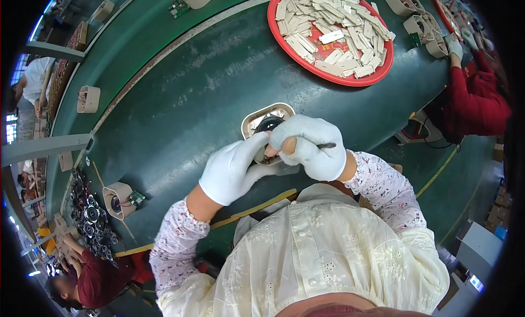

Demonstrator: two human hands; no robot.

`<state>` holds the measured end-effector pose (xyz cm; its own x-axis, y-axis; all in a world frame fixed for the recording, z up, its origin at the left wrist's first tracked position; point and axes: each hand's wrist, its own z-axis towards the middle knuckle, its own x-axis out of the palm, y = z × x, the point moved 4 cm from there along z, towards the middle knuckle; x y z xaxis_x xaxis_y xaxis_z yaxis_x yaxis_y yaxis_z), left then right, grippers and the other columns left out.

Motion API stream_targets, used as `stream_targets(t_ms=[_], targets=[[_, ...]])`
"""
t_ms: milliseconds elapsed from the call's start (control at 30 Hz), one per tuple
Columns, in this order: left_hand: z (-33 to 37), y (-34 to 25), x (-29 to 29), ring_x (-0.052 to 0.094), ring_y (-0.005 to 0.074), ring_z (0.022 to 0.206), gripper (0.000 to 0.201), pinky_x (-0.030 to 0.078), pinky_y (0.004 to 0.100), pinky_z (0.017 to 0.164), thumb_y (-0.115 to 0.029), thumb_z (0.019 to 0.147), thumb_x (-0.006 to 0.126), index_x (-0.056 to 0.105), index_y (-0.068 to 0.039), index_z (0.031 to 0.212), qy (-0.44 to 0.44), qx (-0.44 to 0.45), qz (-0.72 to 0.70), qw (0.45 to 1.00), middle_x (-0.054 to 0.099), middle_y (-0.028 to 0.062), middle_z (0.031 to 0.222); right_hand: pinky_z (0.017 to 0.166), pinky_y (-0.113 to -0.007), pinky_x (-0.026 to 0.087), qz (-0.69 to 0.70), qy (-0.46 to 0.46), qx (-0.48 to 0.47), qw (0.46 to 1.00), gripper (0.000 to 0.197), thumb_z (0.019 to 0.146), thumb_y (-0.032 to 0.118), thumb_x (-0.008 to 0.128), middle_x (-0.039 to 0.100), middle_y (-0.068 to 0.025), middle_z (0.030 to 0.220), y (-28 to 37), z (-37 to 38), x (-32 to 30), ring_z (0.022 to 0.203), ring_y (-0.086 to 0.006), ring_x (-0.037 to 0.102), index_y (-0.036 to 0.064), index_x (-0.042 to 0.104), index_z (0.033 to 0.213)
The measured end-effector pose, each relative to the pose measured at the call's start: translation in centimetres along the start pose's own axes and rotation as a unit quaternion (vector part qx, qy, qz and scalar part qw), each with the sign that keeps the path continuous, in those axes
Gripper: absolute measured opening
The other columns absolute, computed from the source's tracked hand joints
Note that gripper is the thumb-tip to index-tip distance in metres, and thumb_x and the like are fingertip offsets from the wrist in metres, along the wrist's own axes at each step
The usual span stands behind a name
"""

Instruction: Assembling small electronic components into plastic housings on a factory production line.

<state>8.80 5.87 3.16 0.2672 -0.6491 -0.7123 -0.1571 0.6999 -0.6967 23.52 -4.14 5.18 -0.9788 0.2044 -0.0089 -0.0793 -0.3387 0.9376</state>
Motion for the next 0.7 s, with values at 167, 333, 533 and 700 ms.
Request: stream_targets(t_ms=[167, 333, 533, 700], targets=[[0.8, 0.2, -0.1, 0.067, 0.0346, 0.073, 0.065, 0.053, 0.0414, 0.066, -0.029, 0.077, 0.081, 0.054, -0.009, 0.134, 0.026, 0.080, 0.051, 0.995, 0.069, 0.0145, 0.089, 0.077, -0.034, 0.051, 0.009, 0.004, -0.062, 0.998, 0.019, 0.101, 0.015, 0.052, 0.067, -0.0113, 0.094, 0.0, -0.3, -0.2, 0.082, -0.0258, 0.066, 0.0030, 0.066, 0.105], [-1.0, 0.2, 1.0, 0.066, 0.0320, 0.069, 0.065, 0.051, 0.0387, 0.061, -0.023, 0.073, 0.084, 0.057, -0.003, 0.129, -0.066, 0.096, 0.074, 0.990, 0.068, 0.0120, 0.082, 0.075, -0.028, 0.051, 0.078, -0.084, 0.075, 0.991, 0.017, 0.099, 0.014, 0.056, 0.069, -0.0084, 0.096, 2.2, -0.4, -1.7, 0.082, -0.0171, 0.064, 0.0016, 0.068, 0.102], [-2.6, -0.1, 2.0, 0.068, 0.0347, 0.076, 0.071, 0.053, 0.0400, 0.066, -0.017, 0.070, 0.085, 0.054, -0.002, 0.132, -0.103, 0.077, 0.060, 0.990, 0.070, 0.0154, 0.090, 0.077, -0.031, 0.054, -0.356, -0.213, 0.201, 0.887, 0.022, 0.094, 0.019, 0.061, 0.071, -0.0097, 0.096, -0.4, 2.1, -15.3, 0.083, -0.0193, 0.068, 0.0064, 0.072, 0.107], [-2.6, 0.1, 2.0, 0.069, 0.0363, 0.080, 0.075, 0.054, 0.0410, 0.069, -0.016, 0.069, 0.086, 0.052, -0.001, 0.134, -0.087, 0.083, 0.052, 0.991, 0.070, 0.0174, 0.095, 0.082, -0.038, 0.054, -0.630, -0.003, 0.159, 0.760, 0.018, 0.091, 0.020, 0.062, 0.067, -0.0082, 0.108, -3.4, 5.9, -18.2, 0.103, -0.0283, 0.066, 0.0121, 0.073, 0.104]])
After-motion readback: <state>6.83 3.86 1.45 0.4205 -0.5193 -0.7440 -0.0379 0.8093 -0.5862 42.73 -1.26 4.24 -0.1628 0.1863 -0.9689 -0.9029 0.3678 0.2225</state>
